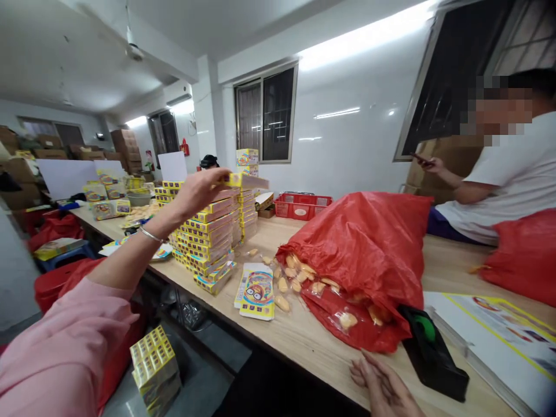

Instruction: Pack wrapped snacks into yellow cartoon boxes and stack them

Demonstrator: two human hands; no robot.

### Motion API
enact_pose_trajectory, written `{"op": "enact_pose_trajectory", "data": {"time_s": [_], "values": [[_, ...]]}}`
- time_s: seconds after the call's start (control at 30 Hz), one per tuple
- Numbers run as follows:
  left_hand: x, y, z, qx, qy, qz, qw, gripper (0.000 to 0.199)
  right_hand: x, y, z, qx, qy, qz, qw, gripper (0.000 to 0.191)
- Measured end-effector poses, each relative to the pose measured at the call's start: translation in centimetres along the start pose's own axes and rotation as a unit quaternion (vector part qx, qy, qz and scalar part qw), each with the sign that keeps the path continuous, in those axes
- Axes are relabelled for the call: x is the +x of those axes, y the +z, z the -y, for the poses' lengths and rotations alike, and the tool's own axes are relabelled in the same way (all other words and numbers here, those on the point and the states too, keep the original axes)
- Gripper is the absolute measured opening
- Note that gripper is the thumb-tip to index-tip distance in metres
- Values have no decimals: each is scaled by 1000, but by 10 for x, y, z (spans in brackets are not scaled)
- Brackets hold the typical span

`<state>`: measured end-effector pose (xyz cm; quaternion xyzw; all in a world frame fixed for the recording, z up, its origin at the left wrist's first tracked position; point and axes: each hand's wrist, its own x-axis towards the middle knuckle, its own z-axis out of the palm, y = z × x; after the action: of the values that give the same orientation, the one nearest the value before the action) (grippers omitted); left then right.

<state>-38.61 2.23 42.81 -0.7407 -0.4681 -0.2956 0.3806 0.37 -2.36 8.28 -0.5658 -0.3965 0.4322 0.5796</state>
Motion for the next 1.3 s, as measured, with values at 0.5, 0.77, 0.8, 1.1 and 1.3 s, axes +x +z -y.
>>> {"op": "enact_pose_trajectory", "data": {"time_s": [0.5,0.77,0.8,1.1,1.3], "values": [[-35,20,81,87,-67,116,987,45,-13,76,-3,-162,-208,159,952,39],[-171,124,-70,-245,-135,176,944,33,9,184,-17,-443,-247,133,851,33],[-194,144,-84,-287,-165,200,922,36,12,190,-19,-451,-233,137,851,29],[-246,220,-93,-421,-509,129,739,65,20,161,-12,38,-19,186,982,41],[-228,217,-114,-519,-486,119,693,60,1,128,-1,97,39,183,977,46]]}}
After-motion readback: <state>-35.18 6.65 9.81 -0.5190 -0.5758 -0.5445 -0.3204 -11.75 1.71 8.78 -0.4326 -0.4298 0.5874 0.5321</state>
